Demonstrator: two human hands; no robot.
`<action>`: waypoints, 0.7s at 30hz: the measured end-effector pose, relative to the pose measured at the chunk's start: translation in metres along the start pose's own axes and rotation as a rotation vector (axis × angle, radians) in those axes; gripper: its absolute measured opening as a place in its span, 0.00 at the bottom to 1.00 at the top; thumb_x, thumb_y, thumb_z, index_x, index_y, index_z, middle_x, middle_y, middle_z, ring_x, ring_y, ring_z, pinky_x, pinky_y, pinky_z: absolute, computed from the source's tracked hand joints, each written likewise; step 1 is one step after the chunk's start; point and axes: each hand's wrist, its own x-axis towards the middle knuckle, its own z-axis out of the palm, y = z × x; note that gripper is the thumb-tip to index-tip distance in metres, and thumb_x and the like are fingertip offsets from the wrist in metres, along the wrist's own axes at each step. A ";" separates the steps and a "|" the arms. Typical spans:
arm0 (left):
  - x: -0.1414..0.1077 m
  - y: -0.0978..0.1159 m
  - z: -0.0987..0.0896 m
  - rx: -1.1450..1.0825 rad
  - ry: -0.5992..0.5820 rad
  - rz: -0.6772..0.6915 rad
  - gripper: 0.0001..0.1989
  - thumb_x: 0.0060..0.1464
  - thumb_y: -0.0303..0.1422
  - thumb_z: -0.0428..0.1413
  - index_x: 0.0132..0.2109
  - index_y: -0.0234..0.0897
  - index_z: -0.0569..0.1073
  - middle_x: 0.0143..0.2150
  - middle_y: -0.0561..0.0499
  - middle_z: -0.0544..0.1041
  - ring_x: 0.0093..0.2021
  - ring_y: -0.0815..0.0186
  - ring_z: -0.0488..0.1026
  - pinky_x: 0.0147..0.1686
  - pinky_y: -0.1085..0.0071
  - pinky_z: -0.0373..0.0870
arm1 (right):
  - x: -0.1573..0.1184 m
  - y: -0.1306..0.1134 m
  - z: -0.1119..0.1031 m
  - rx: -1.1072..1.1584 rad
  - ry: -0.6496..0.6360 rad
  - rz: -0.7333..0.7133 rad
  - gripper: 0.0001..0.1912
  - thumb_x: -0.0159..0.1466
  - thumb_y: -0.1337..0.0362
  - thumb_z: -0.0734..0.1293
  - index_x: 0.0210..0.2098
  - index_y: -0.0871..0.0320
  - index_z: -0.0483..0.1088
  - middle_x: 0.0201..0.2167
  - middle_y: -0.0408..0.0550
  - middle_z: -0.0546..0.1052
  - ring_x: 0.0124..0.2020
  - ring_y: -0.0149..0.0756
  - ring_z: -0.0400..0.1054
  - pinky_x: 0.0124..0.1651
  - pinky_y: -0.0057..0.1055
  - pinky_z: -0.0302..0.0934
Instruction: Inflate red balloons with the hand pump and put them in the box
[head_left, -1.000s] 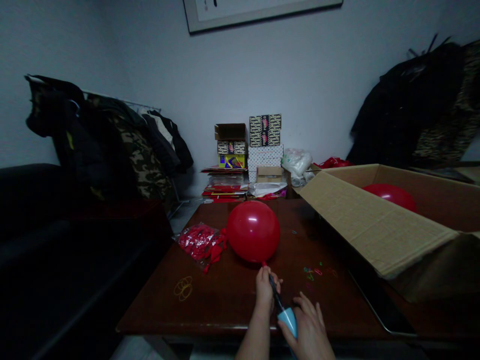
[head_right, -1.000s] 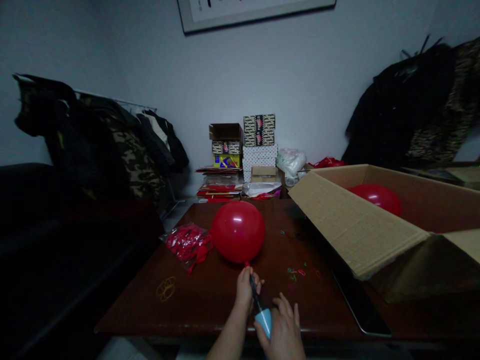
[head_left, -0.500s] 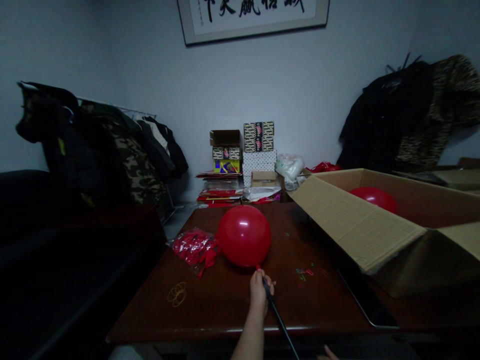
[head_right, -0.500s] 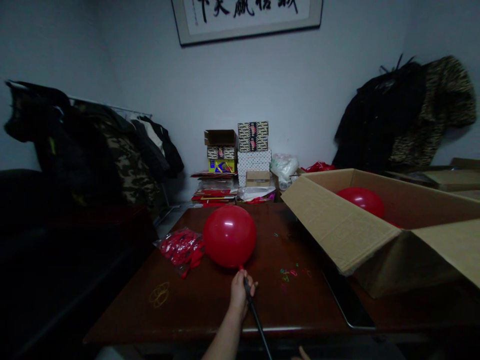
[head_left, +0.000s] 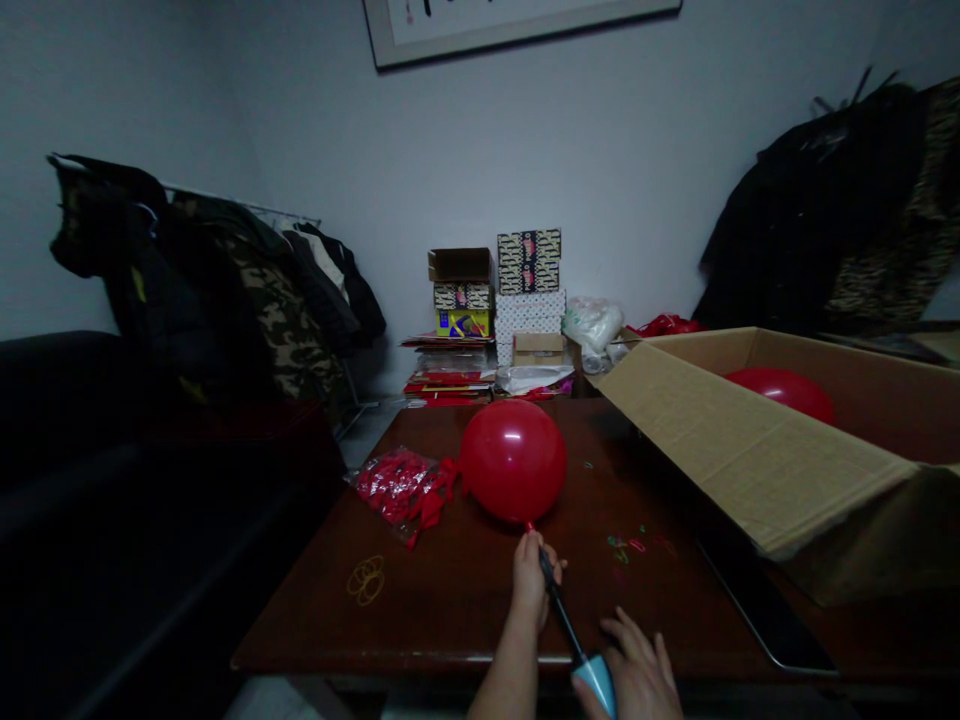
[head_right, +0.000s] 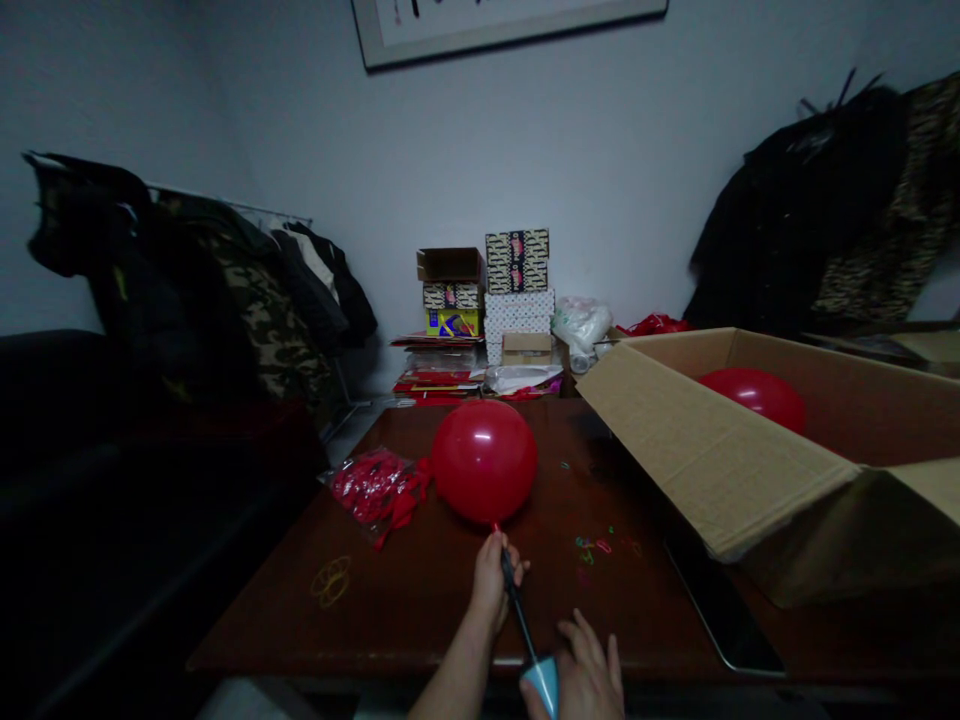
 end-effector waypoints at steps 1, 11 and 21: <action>0.000 0.000 0.000 -0.005 0.006 -0.005 0.24 0.41 0.55 0.55 0.27 0.39 0.58 0.14 0.62 0.63 0.10 0.76 0.55 0.25 0.70 0.66 | 0.008 -0.005 -0.005 0.021 -0.003 -0.002 0.22 0.56 0.47 0.60 0.38 0.56 0.73 0.52 0.55 0.69 0.59 0.54 0.54 0.60 0.58 0.38; -0.001 0.003 0.002 0.032 0.019 0.002 0.24 0.41 0.55 0.55 0.26 0.39 0.58 0.13 0.62 0.62 0.09 0.76 0.56 0.23 0.70 0.66 | 0.044 -0.024 -0.006 0.022 0.040 -0.005 0.25 0.59 0.49 0.57 0.44 0.61 0.71 0.51 0.58 0.69 0.59 0.52 0.52 0.60 0.57 0.37; -0.005 0.006 0.000 -0.068 0.041 0.025 0.23 0.43 0.54 0.55 0.25 0.39 0.57 0.12 0.63 0.61 0.09 0.76 0.55 0.27 0.68 0.67 | -0.022 0.015 0.019 -0.067 0.117 -0.021 0.17 0.55 0.50 0.62 0.34 0.54 0.73 0.46 0.51 0.73 0.55 0.52 0.60 0.58 0.56 0.46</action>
